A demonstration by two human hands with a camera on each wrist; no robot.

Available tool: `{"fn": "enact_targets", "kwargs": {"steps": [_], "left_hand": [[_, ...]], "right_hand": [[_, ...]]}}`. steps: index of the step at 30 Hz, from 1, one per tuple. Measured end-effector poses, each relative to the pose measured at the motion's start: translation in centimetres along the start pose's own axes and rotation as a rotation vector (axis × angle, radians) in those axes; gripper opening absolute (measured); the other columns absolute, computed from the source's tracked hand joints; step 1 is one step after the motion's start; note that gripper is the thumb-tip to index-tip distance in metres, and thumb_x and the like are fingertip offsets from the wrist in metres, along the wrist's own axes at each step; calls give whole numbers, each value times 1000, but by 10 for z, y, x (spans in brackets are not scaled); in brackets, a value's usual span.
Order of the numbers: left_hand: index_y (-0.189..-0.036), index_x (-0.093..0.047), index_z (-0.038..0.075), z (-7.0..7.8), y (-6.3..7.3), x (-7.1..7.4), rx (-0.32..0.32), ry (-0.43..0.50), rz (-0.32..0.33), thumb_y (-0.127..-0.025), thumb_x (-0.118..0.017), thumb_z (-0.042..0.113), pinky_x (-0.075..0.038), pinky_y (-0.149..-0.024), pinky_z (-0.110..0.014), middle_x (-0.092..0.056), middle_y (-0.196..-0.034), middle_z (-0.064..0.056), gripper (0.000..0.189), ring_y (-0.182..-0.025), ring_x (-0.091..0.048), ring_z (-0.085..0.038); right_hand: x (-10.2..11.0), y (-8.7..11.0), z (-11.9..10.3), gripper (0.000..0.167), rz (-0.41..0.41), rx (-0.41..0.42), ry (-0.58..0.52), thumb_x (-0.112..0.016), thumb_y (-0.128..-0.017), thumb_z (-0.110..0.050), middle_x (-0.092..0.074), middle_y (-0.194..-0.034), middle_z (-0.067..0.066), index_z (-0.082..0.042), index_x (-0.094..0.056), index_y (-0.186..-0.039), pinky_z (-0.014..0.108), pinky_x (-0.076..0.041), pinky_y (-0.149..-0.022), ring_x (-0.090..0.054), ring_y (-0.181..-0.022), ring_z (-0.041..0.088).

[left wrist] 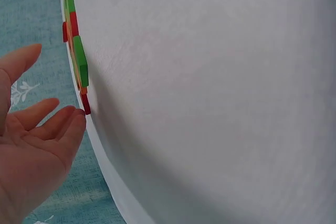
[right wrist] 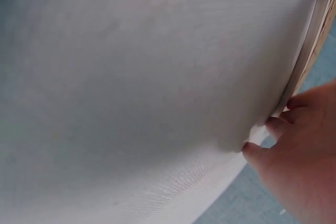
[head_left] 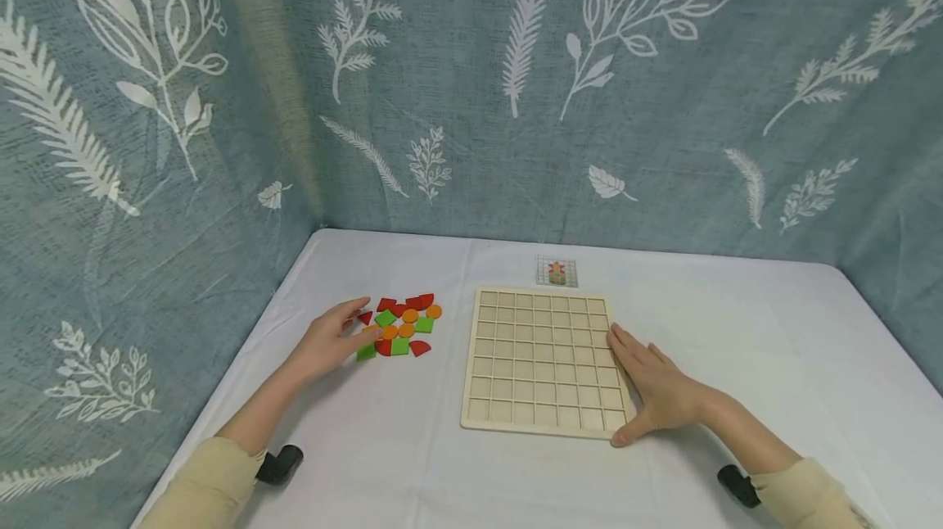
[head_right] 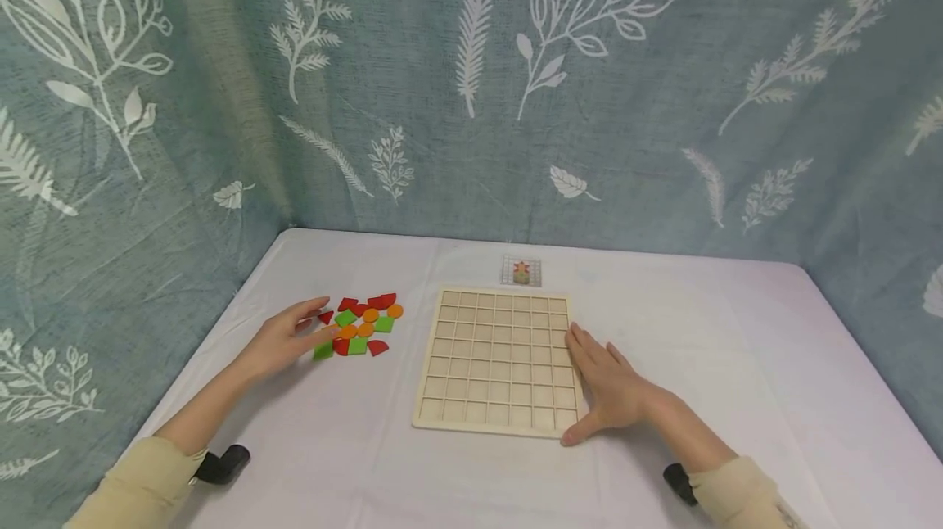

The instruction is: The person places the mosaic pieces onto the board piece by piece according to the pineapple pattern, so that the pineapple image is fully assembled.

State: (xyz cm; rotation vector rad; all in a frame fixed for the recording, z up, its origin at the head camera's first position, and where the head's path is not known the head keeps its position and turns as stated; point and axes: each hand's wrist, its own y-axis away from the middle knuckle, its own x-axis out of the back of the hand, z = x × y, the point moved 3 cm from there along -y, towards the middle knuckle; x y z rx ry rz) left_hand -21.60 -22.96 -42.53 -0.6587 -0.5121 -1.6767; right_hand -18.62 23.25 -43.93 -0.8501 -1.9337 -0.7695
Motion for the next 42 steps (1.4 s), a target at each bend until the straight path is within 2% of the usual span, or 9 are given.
{"fn": "enact_targets", "kwargs": {"steps": [3,11,21,24,27,33,37,42], "left_hand": [[-140,-40,-12,-1,-2,0,3,-22,2,-94,-66,22,-39,-102,-52,-44,-140,-31,63,-128,-43,-46],[-138,-46,-10,-8,-6,7,58,-68,14,-96,-61,21,-43,-99,-52,-49,-136,-30,54,-123,-48,-44],[-124,-60,-9,-19,-14,12,-21,-100,37,-93,-63,6,-48,-92,-49,-62,-118,-24,34,-104,-59,-37],[-121,-64,-7,-21,-18,13,-30,-78,27,-92,-65,6,-50,-89,-46,-65,-109,-19,32,-97,-60,-32],[-119,-66,-5,-22,-21,13,-11,-64,2,-92,-66,8,-50,-86,-43,-66,-104,-15,30,-94,-60,-30],[-123,-65,-2,-28,-26,17,51,-22,-77,-95,-63,11,-48,-89,-39,-66,-112,-16,31,-102,-58,-30],[-123,-63,-5,-34,-27,21,61,53,-119,-95,-61,9,-48,-87,-32,-65,-112,-17,31,-101,-58,-29],[-123,-63,-6,-42,-27,23,66,127,-137,-95,-61,9,-48,-84,-23,-65,-114,-18,32,-101,-59,-27]], "right_hand": [[1,-1,-1,145,6,4,-10,-80,-58,-70,2,-158,29,10,-3,-151,65,-7,-110,-6,-144,46],[0,-4,-1,144,31,-8,-31,-81,-58,-69,0,-157,31,11,-5,-151,63,-9,-111,-10,-142,49],[-3,-5,0,143,28,15,-32,-81,-60,-67,1,-157,31,11,-3,-151,64,-8,-110,-8,-142,49],[-4,-4,1,142,26,21,-38,-81,-61,-66,2,-157,31,10,-1,-151,65,-6,-110,-6,-143,48],[-4,-3,2,141,29,26,-40,-82,-62,-64,2,-157,31,10,0,-151,65,-6,-110,-6,-143,49],[-4,-3,1,141,28,27,-43,-82,-62,-62,3,-157,31,9,0,-151,65,-5,-110,-4,-143,49],[-4,-4,0,141,28,28,-44,-83,-62,-62,2,-157,31,9,0,-151,65,-5,-110,-5,-143,49],[-5,-4,-1,140,31,29,-62,-84,-62,-59,3,-157,31,8,0,-151,67,-5,-109,-5,-142,50]]}}
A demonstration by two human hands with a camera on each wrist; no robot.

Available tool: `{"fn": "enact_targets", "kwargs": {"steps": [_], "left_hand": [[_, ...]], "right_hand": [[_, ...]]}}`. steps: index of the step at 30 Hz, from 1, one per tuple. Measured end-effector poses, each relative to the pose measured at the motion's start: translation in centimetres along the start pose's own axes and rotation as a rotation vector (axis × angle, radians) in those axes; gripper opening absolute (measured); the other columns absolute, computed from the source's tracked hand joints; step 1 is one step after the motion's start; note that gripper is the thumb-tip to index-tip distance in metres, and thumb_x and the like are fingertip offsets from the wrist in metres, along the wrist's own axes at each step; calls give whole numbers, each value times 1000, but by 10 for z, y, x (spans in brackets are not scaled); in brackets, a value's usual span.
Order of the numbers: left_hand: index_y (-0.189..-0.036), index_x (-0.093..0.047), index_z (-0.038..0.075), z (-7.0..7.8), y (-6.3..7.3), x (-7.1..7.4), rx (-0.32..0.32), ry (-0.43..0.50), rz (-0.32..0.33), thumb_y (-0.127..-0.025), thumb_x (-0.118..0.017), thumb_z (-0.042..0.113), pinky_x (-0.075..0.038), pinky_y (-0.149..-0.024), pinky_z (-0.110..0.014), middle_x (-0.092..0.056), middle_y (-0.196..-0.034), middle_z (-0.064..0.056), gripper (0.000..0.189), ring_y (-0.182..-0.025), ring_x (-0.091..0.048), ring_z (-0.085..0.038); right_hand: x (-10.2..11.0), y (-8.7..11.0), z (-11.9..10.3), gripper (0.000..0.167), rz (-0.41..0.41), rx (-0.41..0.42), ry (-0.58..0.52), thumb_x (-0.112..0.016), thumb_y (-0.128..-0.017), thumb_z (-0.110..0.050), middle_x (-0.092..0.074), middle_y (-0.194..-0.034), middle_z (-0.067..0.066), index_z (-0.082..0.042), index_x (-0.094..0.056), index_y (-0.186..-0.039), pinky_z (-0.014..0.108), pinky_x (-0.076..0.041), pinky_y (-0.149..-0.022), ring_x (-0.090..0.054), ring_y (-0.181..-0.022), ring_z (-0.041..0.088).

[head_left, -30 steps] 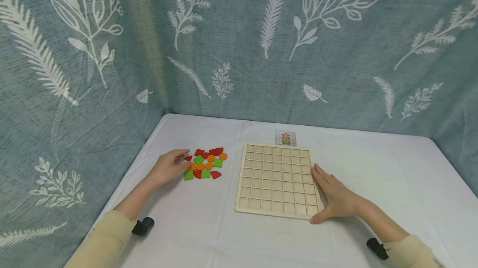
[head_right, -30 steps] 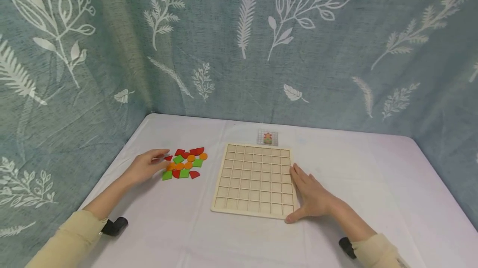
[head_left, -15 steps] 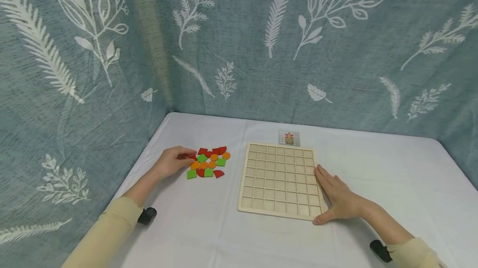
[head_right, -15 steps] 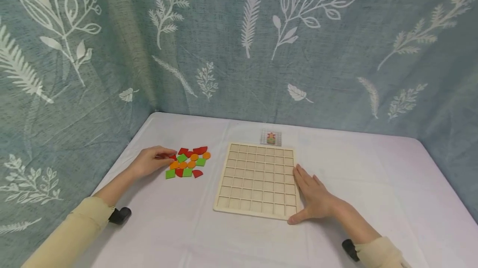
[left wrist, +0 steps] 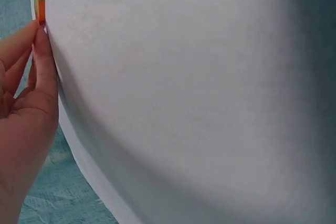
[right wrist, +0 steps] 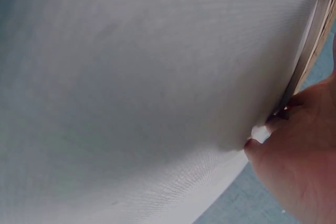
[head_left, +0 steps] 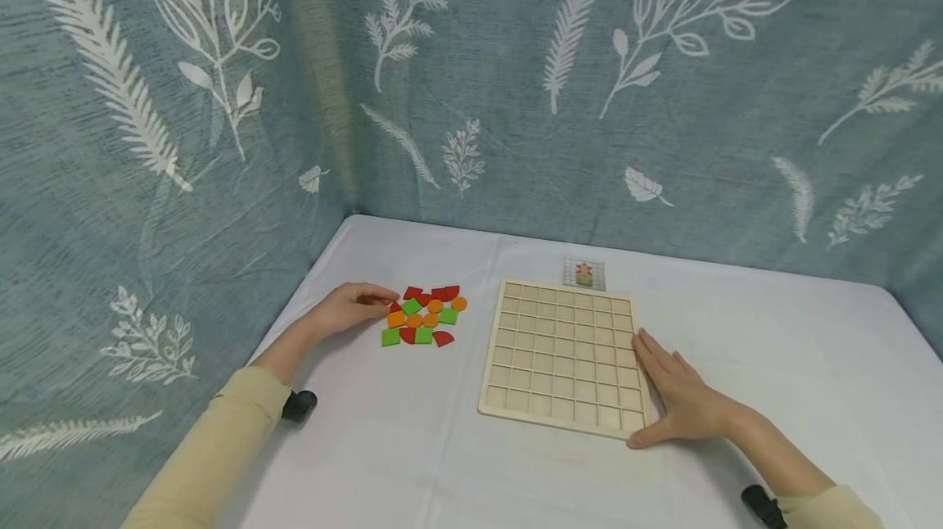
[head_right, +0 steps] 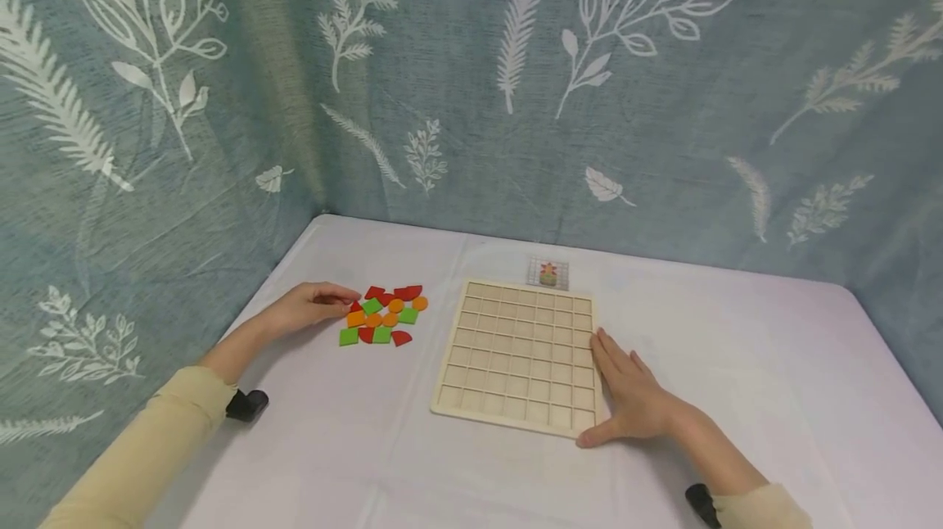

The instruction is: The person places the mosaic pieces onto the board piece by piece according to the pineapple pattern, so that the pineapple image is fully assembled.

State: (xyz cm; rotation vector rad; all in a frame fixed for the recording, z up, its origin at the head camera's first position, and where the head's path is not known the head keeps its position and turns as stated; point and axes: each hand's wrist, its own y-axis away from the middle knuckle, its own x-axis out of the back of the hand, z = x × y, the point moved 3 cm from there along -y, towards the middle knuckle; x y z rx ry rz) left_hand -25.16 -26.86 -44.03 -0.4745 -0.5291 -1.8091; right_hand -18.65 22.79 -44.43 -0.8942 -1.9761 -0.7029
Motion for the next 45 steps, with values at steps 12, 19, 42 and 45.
{"fn": "enact_targets", "kwargs": {"steps": [12,19,42,45], "left_hand": [[-128,-58,-8,-9,-2,3,34,140,-68,-92,-65,6,-47,-82,-18,-63,-113,-17,39,-99,-56,-20],[-125,-62,-6,-9,0,4,5,98,-39,-92,-65,7,-46,-82,-24,-62,-120,-20,36,-99,-54,-22],[-124,-62,-6,-10,-1,4,-27,75,-57,-90,-67,7,-46,-80,-24,-63,-107,-17,37,-91,-54,-20],[-123,-64,-4,-10,-1,5,-15,55,-39,-89,-70,8,-45,-79,-25,-63,-99,-13,36,-89,-54,-21]], "right_hand": [[-1,2,-2,138,24,24,-24,-86,-63,-53,3,-156,32,8,0,-152,70,-7,-106,-4,-142,50],[-5,1,2,138,23,32,-36,-86,-63,-54,5,-157,30,6,2,-153,70,-6,-106,-3,-142,49],[-6,5,3,136,26,39,-52,-85,-64,-54,5,-158,28,4,1,-153,69,-4,-107,-2,-143,49],[-5,3,2,136,25,45,-41,-85,-65,-53,4,-158,29,4,1,-153,69,-5,-107,-3,-143,49]]}}
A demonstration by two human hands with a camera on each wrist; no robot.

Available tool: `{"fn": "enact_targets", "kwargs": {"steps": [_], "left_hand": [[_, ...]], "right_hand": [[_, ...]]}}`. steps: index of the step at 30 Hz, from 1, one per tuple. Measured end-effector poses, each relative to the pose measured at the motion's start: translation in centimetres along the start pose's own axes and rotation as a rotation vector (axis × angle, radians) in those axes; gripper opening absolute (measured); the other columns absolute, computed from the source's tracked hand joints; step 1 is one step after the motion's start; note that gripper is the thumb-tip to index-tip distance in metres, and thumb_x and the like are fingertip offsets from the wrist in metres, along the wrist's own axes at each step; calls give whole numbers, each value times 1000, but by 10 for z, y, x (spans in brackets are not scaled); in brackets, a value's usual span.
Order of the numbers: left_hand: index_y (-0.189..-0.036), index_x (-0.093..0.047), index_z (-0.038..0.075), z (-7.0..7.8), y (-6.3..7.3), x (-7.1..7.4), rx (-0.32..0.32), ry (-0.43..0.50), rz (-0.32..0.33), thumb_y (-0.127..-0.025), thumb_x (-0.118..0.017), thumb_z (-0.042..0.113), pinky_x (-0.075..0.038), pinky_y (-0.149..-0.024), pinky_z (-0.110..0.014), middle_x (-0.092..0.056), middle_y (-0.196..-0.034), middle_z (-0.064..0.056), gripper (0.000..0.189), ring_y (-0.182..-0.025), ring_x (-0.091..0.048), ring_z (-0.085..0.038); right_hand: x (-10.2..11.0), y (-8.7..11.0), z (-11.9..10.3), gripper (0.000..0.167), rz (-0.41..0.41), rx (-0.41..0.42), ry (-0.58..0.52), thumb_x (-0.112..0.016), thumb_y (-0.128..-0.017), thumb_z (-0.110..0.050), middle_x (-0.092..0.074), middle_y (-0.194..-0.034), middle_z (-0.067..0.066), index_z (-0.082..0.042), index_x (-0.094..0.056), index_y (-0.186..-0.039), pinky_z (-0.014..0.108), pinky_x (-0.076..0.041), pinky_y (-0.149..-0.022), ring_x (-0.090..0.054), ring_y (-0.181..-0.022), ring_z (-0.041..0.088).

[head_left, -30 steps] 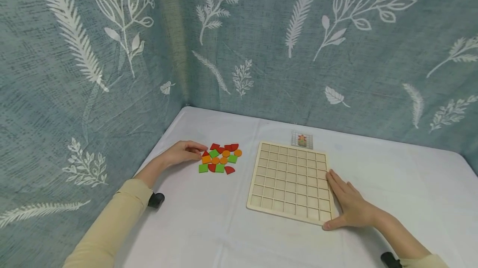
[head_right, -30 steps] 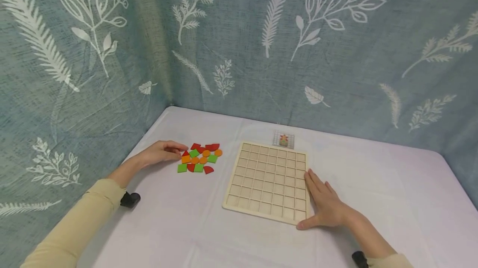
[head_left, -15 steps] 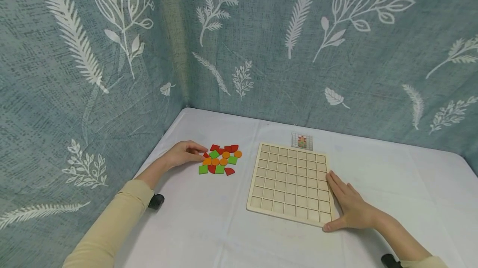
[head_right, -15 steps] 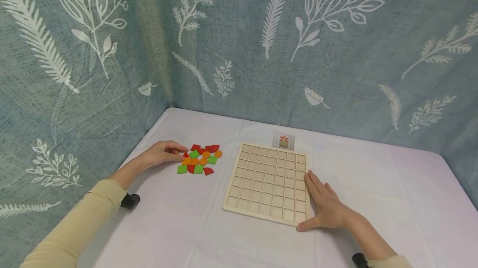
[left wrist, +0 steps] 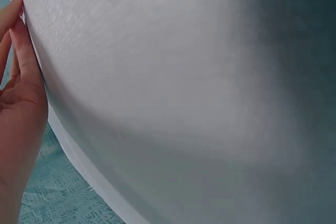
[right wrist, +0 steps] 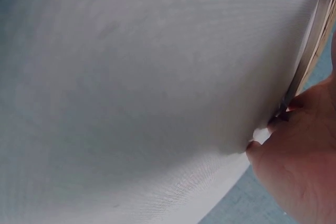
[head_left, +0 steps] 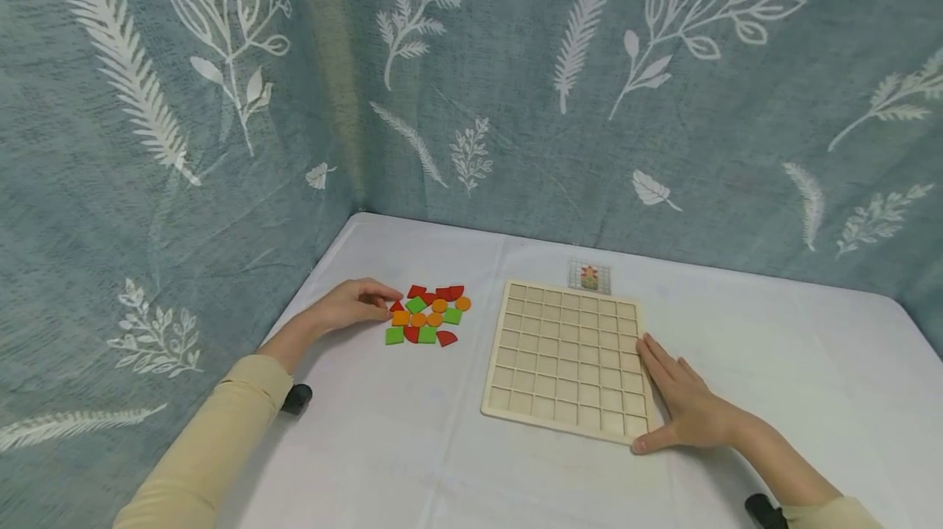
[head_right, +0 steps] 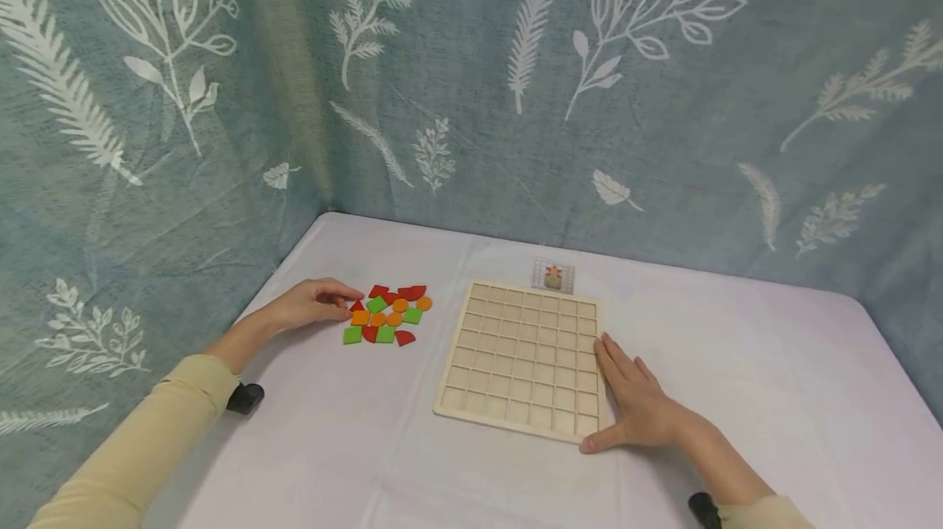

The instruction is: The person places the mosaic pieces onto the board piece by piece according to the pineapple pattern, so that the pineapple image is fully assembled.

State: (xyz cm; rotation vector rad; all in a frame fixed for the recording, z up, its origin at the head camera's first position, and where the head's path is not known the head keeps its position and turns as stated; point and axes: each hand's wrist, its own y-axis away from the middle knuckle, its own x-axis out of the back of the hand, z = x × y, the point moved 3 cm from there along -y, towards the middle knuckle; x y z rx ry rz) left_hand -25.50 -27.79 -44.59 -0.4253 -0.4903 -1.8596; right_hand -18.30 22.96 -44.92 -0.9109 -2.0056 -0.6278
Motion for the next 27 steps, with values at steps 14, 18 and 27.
{"fn": "enact_targets", "kwargs": {"steps": [14,18,27], "left_hand": [[-113,-70,-1,4,-2,2,-8,-124,119,-87,-74,14,-49,-78,-23,-68,-97,-8,30,-88,-59,-21],[-118,-68,-2,4,-2,1,24,-93,156,-89,-72,18,-50,-75,-19,-69,-100,-9,35,-90,-61,-20],[-123,-66,1,44,-17,-35,2,68,154,-90,-72,24,-52,-78,-26,-68,-114,-13,41,-101,-60,-24]], "right_hand": [[6,-5,1,139,-26,-27,25,-84,-63,-58,5,-158,29,6,1,-152,67,-4,-109,-2,-143,48],[6,-6,2,139,-43,-36,20,-83,-64,-60,6,-158,28,6,2,-152,66,-3,-110,-1,-143,48],[8,-3,5,139,-59,-45,22,-82,-64,-61,8,-158,28,7,2,-152,65,-2,-110,-3,-143,48]]}}
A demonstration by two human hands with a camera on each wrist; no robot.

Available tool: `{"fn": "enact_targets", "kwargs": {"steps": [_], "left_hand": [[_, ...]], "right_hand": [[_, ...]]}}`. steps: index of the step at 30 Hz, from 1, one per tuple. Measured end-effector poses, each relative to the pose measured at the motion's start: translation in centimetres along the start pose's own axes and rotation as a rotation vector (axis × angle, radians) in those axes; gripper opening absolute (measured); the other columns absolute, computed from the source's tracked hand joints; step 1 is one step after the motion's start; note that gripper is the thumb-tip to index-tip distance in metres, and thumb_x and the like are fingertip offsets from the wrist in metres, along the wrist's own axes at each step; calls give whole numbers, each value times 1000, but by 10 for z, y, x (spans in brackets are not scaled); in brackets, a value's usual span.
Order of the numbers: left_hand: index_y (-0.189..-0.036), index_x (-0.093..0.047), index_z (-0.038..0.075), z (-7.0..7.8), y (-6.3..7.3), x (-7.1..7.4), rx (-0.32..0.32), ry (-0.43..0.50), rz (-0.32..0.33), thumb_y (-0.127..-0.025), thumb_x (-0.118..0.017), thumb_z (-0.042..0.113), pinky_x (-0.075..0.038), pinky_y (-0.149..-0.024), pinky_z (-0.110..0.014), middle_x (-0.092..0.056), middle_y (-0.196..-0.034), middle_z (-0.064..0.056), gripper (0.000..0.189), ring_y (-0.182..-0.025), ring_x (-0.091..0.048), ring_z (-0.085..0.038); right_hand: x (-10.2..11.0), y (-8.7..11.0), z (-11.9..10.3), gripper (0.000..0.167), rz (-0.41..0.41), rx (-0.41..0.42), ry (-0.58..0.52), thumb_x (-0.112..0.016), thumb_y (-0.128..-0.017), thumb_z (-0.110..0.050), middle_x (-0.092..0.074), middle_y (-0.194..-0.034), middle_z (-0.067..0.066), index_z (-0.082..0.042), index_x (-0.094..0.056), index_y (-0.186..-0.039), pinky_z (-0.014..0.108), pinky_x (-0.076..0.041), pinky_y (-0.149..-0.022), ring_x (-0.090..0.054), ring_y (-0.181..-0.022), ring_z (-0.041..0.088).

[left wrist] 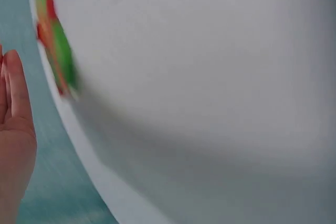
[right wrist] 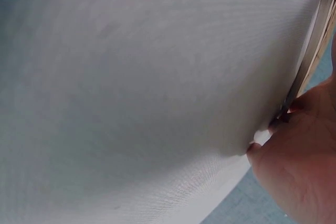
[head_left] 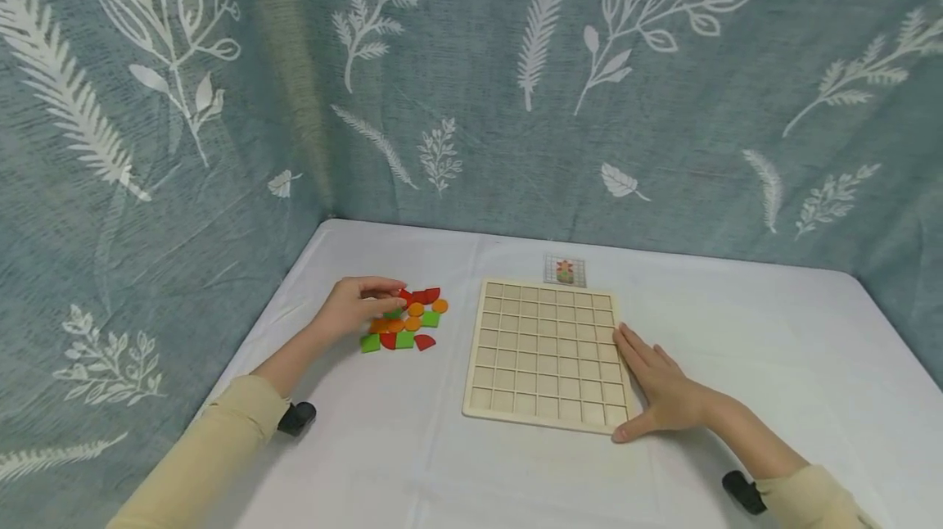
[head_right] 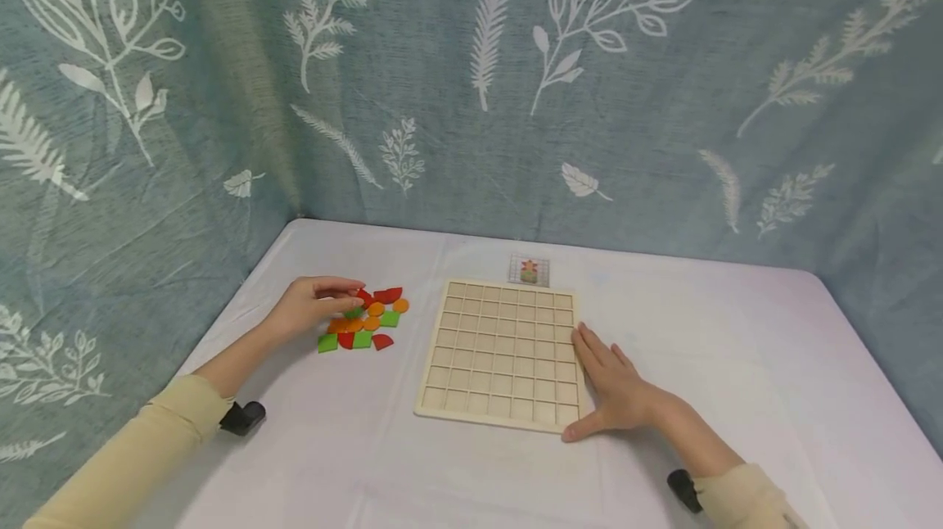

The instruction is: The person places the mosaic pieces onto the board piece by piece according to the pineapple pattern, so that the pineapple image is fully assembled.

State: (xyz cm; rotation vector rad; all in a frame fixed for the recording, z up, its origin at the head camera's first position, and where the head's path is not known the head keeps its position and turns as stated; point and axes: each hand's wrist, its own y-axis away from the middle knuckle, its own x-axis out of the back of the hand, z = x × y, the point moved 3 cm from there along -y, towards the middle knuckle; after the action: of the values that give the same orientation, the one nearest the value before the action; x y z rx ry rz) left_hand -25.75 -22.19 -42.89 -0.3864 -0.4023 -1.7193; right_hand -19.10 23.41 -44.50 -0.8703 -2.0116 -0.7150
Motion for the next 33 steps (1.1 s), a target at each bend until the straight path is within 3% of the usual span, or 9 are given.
{"fn": "enact_targets", "kwargs": {"steps": [6,10,14,20,27,33], "left_hand": [[-121,-69,5,38,-14,-44,-52,23,-66,-87,-75,22,-53,-81,-34,-70,-110,-7,38,-98,-64,-20],[-119,-70,6,57,-25,-75,-90,42,-104,-87,-75,20,-52,-78,-31,-71,-102,-2,36,-94,-64,-16],[-118,-71,4,70,-39,-103,-113,4,-142,-87,-75,18,-50,-76,-26,-72,-98,-1,34,-90,-63,-14],[-113,-73,4,76,-59,-140,-130,-67,-175,-85,-76,16,-50,-73,-24,-72,-103,-6,31,-84,-64,-12],[-109,-73,1,83,-69,-165,-208,-157,-191,-84,-76,9,-50,-72,-22,-72,-92,-6,27,-81,-64,-13],[-109,-73,2,88,-72,-175,-220,-190,-197,-85,-76,9,-50,-74,-23,-71,-87,-4,26,-80,-63,-13]], "right_hand": [[2,-1,0,139,-6,2,1,-81,-65,-63,8,-158,28,7,3,-152,65,-1,-110,-2,-144,46],[2,-1,2,139,-5,-2,4,-81,-64,-63,8,-158,28,7,3,-152,65,-1,-110,-1,-144,47],[1,-1,4,139,-7,0,9,-80,-65,-64,8,-158,28,8,2,-152,65,-1,-110,-1,-144,47],[1,-1,4,139,-11,-5,7,-80,-65,-64,7,-158,29,8,2,-151,65,-1,-110,-2,-144,46],[1,-1,5,139,-17,-6,12,-80,-65,-63,8,-158,28,8,2,-151,64,0,-110,-2,-144,45],[0,-2,5,138,-17,-7,6,-81,-66,-62,8,-158,28,8,3,-151,64,0,-110,-2,-144,46]]}}
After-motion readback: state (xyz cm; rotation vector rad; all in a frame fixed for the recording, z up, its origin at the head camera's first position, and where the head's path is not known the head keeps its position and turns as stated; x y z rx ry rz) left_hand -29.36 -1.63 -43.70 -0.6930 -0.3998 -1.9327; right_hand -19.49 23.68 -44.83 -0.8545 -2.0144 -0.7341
